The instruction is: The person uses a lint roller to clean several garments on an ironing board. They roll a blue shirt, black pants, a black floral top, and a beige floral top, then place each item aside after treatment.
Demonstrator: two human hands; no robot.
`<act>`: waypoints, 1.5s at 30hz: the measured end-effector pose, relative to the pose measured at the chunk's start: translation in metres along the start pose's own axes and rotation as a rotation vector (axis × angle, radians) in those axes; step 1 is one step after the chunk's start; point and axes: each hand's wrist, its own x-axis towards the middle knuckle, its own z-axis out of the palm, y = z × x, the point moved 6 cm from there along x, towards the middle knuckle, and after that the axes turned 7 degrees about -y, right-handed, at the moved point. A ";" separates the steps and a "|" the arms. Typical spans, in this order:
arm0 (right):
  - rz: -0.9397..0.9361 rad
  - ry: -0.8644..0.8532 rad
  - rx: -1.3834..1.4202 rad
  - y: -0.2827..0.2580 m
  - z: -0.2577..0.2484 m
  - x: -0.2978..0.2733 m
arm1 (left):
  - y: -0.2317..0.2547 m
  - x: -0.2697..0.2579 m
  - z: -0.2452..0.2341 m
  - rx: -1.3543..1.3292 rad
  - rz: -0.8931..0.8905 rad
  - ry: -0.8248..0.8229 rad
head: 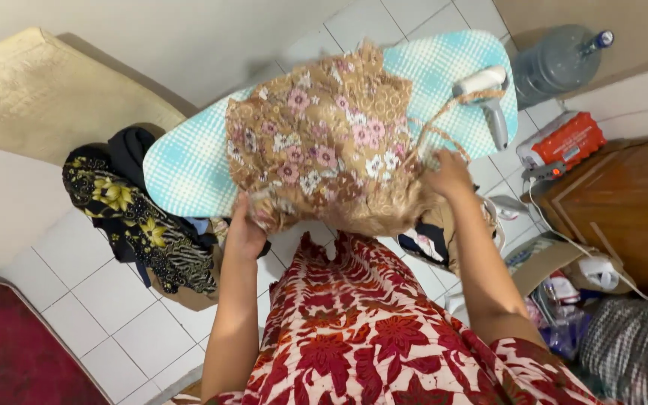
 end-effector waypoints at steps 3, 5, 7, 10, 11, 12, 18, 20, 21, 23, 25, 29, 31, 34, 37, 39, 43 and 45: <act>-0.099 0.179 0.172 -0.074 -0.016 0.057 | 0.003 -0.012 0.016 0.067 -0.165 0.321; -0.126 0.404 0.048 -0.115 -0.023 0.089 | 0.005 -0.009 0.038 0.031 -0.158 0.191; 0.010 0.152 0.232 -0.118 -0.006 0.123 | 0.008 0.002 0.051 0.135 -0.101 0.158; 0.042 0.012 0.490 -0.104 -0.007 0.170 | 0.030 0.023 0.061 0.508 0.161 0.194; 0.025 0.005 0.573 -0.092 -0.013 0.179 | 0.041 0.029 0.068 0.624 0.312 0.166; -0.097 0.193 0.563 -0.075 -0.038 0.179 | 0.048 0.036 0.077 0.733 0.465 0.135; -0.199 0.359 0.766 -0.005 -0.119 0.151 | 0.082 0.077 0.073 0.501 0.734 0.229; -0.101 0.282 0.427 0.001 -0.128 0.138 | 0.088 0.095 0.060 0.419 0.649 0.284; -0.052 0.240 0.257 0.005 -0.129 0.130 | 0.084 0.100 0.052 0.379 0.605 0.312; -0.064 0.433 0.094 0.016 -0.140 0.105 | 0.078 0.105 0.042 0.267 0.490 0.215; 0.030 0.464 -0.016 0.038 -0.132 0.091 | 0.078 0.104 0.034 0.245 0.478 0.171; 0.171 0.326 -0.070 0.094 -0.081 0.086 | 0.091 0.098 0.031 0.512 0.511 0.179; 0.088 0.413 -0.043 0.111 -0.064 0.087 | 0.087 0.097 0.033 0.757 0.494 0.252; -0.084 0.625 0.090 0.134 -0.084 0.082 | 0.063 0.087 0.041 1.154 0.626 0.491; -0.201 0.560 0.189 0.143 -0.129 0.061 | 0.028 0.056 0.042 1.357 0.786 0.672; -0.208 0.286 0.082 0.125 -0.136 0.049 | 0.003 0.045 0.036 1.370 0.666 0.688; -0.416 0.264 -0.095 0.045 -0.131 0.052 | -0.008 0.035 0.025 1.388 0.586 0.703; -0.431 0.321 -0.027 0.002 -0.116 0.070 | -0.005 0.038 0.018 1.382 0.544 0.714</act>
